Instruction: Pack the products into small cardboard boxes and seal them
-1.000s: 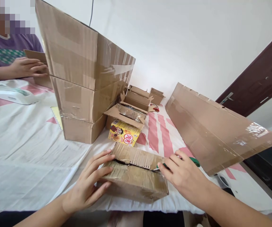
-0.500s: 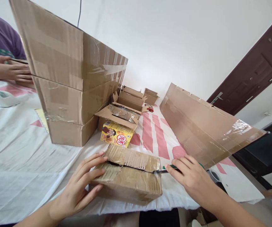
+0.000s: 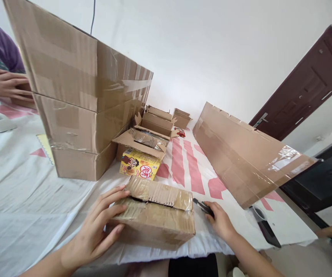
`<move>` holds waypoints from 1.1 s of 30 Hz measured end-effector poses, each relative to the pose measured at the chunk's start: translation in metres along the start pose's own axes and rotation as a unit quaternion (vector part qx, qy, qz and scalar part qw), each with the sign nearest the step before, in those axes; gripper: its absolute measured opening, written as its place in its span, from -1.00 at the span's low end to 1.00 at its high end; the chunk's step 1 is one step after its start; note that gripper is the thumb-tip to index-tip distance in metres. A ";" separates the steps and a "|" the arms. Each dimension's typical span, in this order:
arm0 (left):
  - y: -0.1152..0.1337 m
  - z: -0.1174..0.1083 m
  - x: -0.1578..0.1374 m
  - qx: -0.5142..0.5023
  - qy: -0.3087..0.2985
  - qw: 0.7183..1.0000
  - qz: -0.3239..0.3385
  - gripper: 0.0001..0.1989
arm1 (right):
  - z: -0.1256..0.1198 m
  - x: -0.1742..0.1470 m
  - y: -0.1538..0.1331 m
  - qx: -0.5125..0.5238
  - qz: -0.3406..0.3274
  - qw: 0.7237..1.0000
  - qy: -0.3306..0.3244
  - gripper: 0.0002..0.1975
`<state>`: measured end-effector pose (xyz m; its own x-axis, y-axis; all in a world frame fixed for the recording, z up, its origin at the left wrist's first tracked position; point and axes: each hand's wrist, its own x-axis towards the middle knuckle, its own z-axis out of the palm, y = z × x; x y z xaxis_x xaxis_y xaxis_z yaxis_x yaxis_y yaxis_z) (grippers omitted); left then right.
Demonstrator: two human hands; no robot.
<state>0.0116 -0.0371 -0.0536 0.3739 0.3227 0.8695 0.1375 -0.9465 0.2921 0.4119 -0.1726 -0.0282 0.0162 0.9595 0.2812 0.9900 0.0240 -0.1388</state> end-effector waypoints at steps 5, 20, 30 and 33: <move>-0.001 -0.002 -0.002 0.007 -0.010 1.000 0.009 -0.65 | 0.015 0.007 -0.003 0.009 0.001 1.000 0.001 -0.64; 0.002 -0.001 0.002 0.007 -0.005 1.000 -0.005 -0.66 | -0.077 0.047 -0.129 0.085 -0.185 0.978 -0.042 -0.85; 0.002 0.000 0.001 0.013 -0.007 1.000 0.000 -0.65 | -0.072 0.049 -0.118 0.169 -0.116 0.979 0.002 -0.84; 0.003 -0.001 0.002 0.015 -0.003 1.000 -0.007 -0.66 | -0.070 0.046 -0.112 0.204 -0.076 0.976 0.000 -0.85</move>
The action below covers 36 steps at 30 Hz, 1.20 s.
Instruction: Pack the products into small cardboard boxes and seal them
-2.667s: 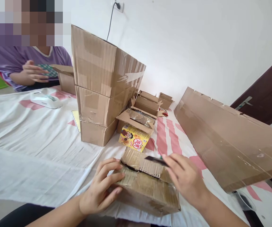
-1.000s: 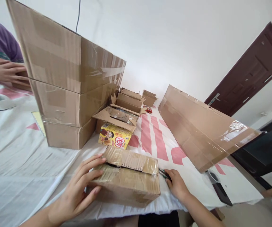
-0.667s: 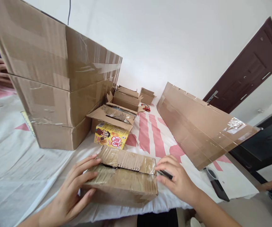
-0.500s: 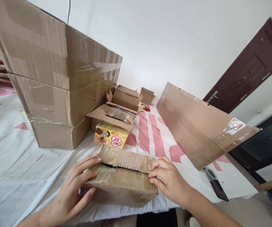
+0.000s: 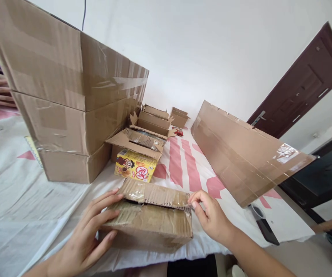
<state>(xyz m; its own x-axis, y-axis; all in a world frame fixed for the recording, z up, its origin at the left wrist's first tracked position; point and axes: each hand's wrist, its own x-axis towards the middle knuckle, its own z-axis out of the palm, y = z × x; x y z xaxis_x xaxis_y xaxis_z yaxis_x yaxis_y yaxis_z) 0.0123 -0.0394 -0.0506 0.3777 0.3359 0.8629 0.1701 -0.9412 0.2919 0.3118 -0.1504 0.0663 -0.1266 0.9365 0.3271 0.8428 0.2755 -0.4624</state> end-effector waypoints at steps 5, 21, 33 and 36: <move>0.000 0.001 0.000 -0.001 0.003 1.000 -0.004 -0.67 | -0.001 -0.005 0.000 0.031 0.015 0.999 -0.031 -0.86; -0.002 0.000 0.000 0.004 -0.011 1.000 0.017 -0.67 | -0.003 0.000 -0.005 0.052 -0.017 0.996 -0.066 -0.91; -0.005 0.002 -0.002 0.007 -0.011 1.000 0.014 -0.66 | -0.013 -0.011 0.003 0.080 -0.017 0.983 -0.166 -0.87; -0.007 0.004 -0.004 -0.002 -0.004 1.000 0.011 -0.65 | -0.021 -0.023 0.019 0.098 0.040 0.992 -0.075 -0.81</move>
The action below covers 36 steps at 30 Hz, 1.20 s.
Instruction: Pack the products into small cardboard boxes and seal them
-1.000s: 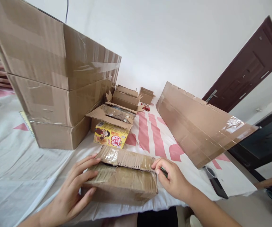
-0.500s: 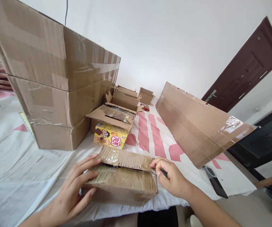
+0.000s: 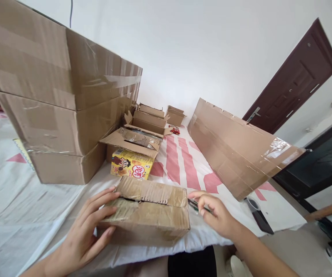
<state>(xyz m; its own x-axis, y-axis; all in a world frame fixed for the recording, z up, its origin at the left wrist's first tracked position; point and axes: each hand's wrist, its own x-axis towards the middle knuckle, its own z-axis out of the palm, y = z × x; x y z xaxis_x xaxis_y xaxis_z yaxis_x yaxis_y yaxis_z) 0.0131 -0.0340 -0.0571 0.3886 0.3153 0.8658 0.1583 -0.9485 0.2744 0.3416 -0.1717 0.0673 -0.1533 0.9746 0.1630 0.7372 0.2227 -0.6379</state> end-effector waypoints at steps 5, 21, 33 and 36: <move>-0.001 0.001 0.000 -0.009 0.007 1.000 -0.002 -0.66 | -0.024 -0.037 0.059 -0.111 0.084 0.982 0.127 -0.85; 0.003 0.003 0.005 -0.028 0.027 0.999 -0.031 -0.65 | 0.030 -0.155 0.129 -0.297 0.130 0.942 0.090 -0.80; -0.001 0.001 0.004 -0.003 0.020 1.000 0.005 -0.62 | 0.034 -0.146 0.106 -0.353 0.139 0.923 0.058 -0.75; -0.001 0.001 0.005 -0.001 0.019 1.000 0.005 -0.61 | 0.038 -0.134 0.096 -0.339 0.126 0.928 0.086 -0.75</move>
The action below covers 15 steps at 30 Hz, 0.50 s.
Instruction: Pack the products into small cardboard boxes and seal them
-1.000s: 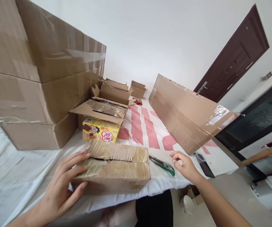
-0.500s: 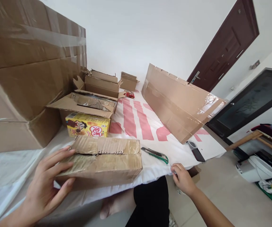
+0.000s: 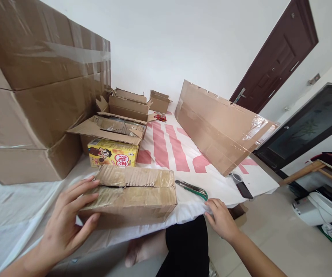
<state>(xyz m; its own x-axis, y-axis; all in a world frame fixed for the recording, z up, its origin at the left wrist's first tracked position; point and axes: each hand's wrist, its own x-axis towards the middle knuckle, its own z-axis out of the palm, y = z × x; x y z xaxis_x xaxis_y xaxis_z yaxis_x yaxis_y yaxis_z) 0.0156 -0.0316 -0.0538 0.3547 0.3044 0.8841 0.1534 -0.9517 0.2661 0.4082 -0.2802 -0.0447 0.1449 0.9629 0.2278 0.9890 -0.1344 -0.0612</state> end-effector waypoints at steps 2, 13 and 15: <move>0.000 0.000 0.000 -0.002 -0.002 1.000 -0.001 -0.61 | 0.001 0.006 -0.010 0.021 -0.012 1.000 0.003 -0.73; 0.002 0.000 -0.002 -0.011 -0.001 1.000 -0.013 -0.62 | -0.002 0.027 -0.003 -0.008 -0.024 1.000 0.002 -0.83; 0.001 0.001 -0.003 -0.012 -0.002 1.000 -0.015 -0.62 | -0.008 0.023 0.010 -0.022 -0.003 1.000 0.020 -0.85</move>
<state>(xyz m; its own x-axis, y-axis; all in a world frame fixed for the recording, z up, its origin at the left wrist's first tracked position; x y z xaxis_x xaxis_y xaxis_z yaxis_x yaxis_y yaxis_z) 0.0151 -0.0335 -0.0566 0.3543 0.3333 0.8737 0.1413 -0.9427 0.3023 0.4218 -0.2613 -0.0328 0.1398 0.9538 0.2661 0.9900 -0.1402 -0.0175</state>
